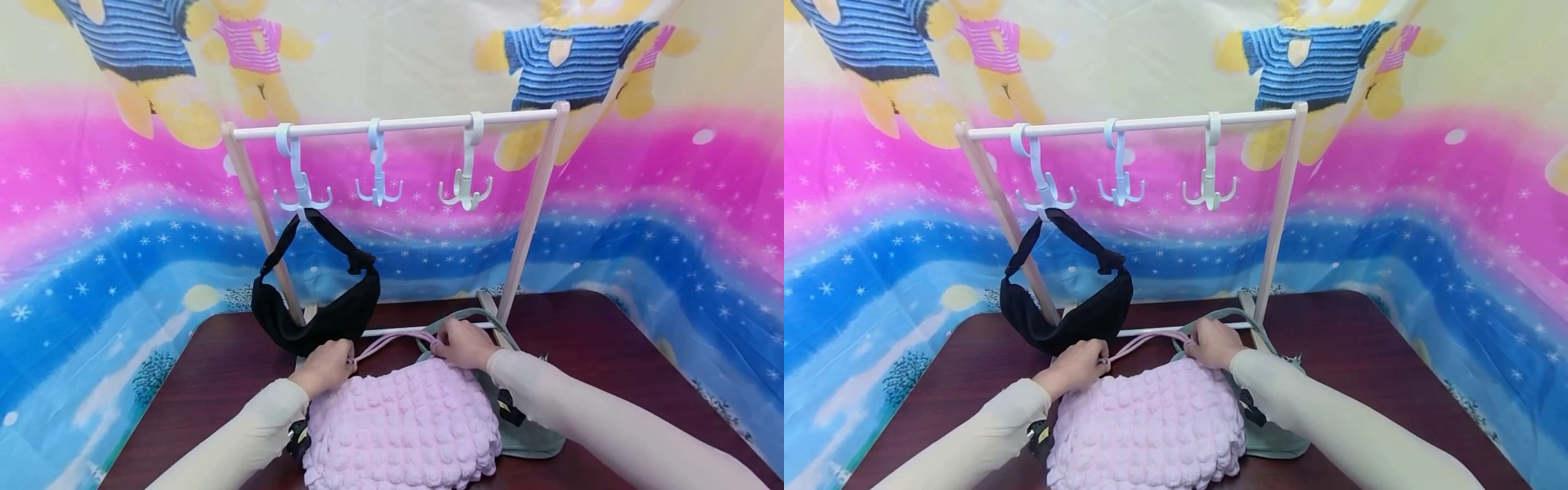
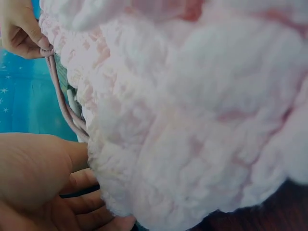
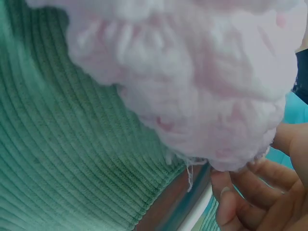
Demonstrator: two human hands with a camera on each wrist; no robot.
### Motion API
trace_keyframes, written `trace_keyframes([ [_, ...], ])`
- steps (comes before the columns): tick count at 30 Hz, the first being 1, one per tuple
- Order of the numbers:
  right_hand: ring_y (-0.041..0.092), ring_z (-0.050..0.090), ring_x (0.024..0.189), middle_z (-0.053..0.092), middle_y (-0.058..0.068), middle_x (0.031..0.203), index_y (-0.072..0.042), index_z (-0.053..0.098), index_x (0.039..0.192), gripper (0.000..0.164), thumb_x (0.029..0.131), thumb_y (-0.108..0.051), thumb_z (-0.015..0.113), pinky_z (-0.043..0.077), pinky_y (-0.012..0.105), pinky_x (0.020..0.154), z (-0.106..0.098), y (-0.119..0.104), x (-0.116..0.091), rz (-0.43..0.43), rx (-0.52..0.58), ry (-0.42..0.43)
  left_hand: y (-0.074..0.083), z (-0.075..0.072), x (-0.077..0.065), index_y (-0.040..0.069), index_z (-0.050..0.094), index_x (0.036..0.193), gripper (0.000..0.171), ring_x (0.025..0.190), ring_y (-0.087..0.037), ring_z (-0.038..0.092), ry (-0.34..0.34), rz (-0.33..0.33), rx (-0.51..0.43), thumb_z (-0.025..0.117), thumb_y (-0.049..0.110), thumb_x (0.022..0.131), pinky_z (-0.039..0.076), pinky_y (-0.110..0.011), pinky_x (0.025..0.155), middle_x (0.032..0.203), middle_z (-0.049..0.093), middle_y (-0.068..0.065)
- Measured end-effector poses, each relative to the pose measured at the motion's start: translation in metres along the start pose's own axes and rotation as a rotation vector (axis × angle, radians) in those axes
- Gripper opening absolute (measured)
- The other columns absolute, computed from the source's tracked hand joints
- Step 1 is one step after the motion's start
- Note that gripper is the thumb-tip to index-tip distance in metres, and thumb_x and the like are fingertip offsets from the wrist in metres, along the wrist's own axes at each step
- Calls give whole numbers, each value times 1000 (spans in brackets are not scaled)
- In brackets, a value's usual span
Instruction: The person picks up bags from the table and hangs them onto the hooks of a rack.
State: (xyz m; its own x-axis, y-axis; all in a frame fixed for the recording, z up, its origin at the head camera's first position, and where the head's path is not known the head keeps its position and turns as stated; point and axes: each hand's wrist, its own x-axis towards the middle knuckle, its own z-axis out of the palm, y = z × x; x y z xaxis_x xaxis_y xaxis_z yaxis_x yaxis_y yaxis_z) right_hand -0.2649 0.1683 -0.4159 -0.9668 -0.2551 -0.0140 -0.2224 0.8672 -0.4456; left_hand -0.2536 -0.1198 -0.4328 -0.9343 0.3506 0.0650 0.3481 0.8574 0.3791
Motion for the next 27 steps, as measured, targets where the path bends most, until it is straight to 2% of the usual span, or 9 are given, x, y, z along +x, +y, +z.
trace_keyframes([
  [6,10,46,53,56,-5,57,-16,72,75,19,93,-22,73,39,27,57,-5,1,-7,-54,-2,-60,2,-1,-2,7,57,73,21,64,-16,53,-18,3,-21,74,5,86,46,-34,64,67,57,-2],
  [12,7,41,50,46,-8,53,-12,69,69,23,91,-16,76,36,24,54,-8,8,-10,-145,25,-122,5,-3,-3,5,61,77,18,68,-17,56,-70,-18,-36,76,8,87,50,-35,67,72,62,-4],
  [18,5,39,48,42,-10,51,-10,64,64,27,88,-9,76,35,21,50,-1,18,-9,-184,44,-141,4,-2,-1,4,65,75,16,68,-17,58,-74,3,-27,78,7,84,50,-35,67,73,65,-4],
  [20,5,39,48,42,-10,51,-10,63,63,28,88,-7,76,35,21,50,1,20,-8,-187,47,-149,2,-2,0,6,63,71,18,64,-15,54,-86,14,-34,76,5,84,47,-32,64,68,61,-1],
  [23,5,37,48,41,-10,51,-10,60,61,30,86,-4,76,34,20,51,1,22,-5,-197,50,-171,0,-4,2,8,57,62,26,58,-12,45,-107,52,-42,72,0,82,39,-27,57,58,47,5],
  [27,4,36,50,41,-10,54,-10,56,62,31,86,-1,74,35,19,54,1,24,-1,-223,66,-230,-4,-7,3,10,52,58,29,55,-10,37,-149,111,-39,68,-3,79,31,-23,55,54,35,8],
])
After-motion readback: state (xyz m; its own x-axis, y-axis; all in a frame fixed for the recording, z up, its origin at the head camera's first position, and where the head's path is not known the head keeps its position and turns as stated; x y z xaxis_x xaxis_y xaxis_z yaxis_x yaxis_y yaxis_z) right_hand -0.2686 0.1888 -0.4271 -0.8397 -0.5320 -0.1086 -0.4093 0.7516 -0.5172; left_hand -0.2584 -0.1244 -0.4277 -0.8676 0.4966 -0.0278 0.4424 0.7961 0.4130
